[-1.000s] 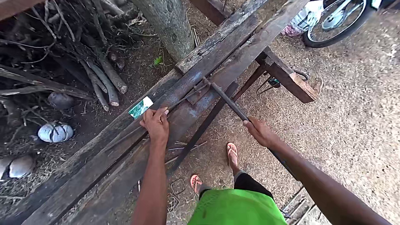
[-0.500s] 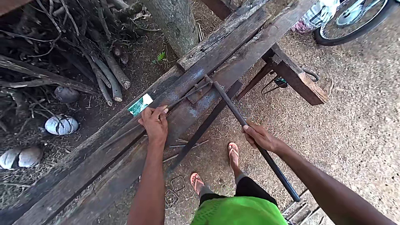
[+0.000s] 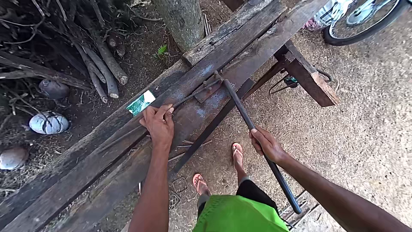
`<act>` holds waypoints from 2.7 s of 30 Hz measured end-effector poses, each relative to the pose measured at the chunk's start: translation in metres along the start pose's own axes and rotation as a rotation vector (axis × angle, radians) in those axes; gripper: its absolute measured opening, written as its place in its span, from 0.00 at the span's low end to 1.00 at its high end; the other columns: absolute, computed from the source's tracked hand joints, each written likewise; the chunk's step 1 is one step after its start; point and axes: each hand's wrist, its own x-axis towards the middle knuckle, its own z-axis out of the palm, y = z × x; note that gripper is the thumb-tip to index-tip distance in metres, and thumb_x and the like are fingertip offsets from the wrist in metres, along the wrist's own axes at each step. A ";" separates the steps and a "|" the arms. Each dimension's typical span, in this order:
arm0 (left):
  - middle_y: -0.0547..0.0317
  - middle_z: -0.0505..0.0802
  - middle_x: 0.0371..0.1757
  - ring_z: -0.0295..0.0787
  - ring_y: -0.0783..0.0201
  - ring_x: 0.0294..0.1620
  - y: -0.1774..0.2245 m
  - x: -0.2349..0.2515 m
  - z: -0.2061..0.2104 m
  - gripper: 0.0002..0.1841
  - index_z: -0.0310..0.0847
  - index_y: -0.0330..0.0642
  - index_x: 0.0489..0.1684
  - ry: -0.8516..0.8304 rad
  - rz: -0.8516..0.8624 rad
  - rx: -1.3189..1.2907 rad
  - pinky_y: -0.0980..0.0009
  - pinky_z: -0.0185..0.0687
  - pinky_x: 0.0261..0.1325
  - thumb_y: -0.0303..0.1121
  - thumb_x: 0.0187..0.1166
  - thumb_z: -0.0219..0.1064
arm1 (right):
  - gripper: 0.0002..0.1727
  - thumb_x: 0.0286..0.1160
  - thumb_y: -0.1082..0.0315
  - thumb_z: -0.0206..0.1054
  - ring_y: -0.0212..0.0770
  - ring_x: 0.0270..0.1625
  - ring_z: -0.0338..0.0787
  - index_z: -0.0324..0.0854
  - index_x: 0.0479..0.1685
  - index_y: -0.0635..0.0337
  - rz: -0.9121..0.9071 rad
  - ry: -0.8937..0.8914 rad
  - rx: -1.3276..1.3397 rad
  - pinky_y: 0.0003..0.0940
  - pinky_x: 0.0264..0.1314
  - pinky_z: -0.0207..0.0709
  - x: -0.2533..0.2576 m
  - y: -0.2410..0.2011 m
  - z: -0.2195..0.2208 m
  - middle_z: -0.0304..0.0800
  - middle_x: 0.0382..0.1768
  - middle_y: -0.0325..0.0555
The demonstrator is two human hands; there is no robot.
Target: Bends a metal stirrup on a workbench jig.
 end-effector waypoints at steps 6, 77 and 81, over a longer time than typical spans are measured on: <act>0.46 0.83 0.48 0.78 0.44 0.57 0.001 0.000 -0.001 0.16 0.92 0.52 0.58 -0.011 -0.002 0.002 0.40 0.63 0.62 0.46 0.89 0.60 | 0.21 0.93 0.52 0.38 0.30 0.12 0.69 0.71 0.43 0.55 -0.001 0.087 0.144 0.25 0.15 0.68 -0.004 0.004 0.048 0.66 0.14 0.31; 0.49 0.92 0.56 0.93 0.60 0.52 0.126 -0.092 -0.008 0.15 0.80 0.36 0.67 0.076 -0.642 -0.769 0.59 0.89 0.59 0.31 0.92 0.55 | 0.20 0.84 0.56 0.68 0.63 0.38 0.89 0.81 0.60 0.64 -0.406 0.196 -0.937 0.70 0.45 0.78 0.033 -0.109 -0.186 0.88 0.35 0.63; 0.50 0.91 0.59 0.92 0.62 0.54 0.109 -0.092 -0.010 0.15 0.79 0.39 0.68 0.160 -0.656 -0.738 0.60 0.89 0.61 0.34 0.93 0.54 | 0.18 0.83 0.59 0.69 0.68 0.37 0.88 0.80 0.61 0.62 -0.365 0.120 -1.063 0.75 0.41 0.76 0.061 -0.138 -0.202 0.87 0.35 0.65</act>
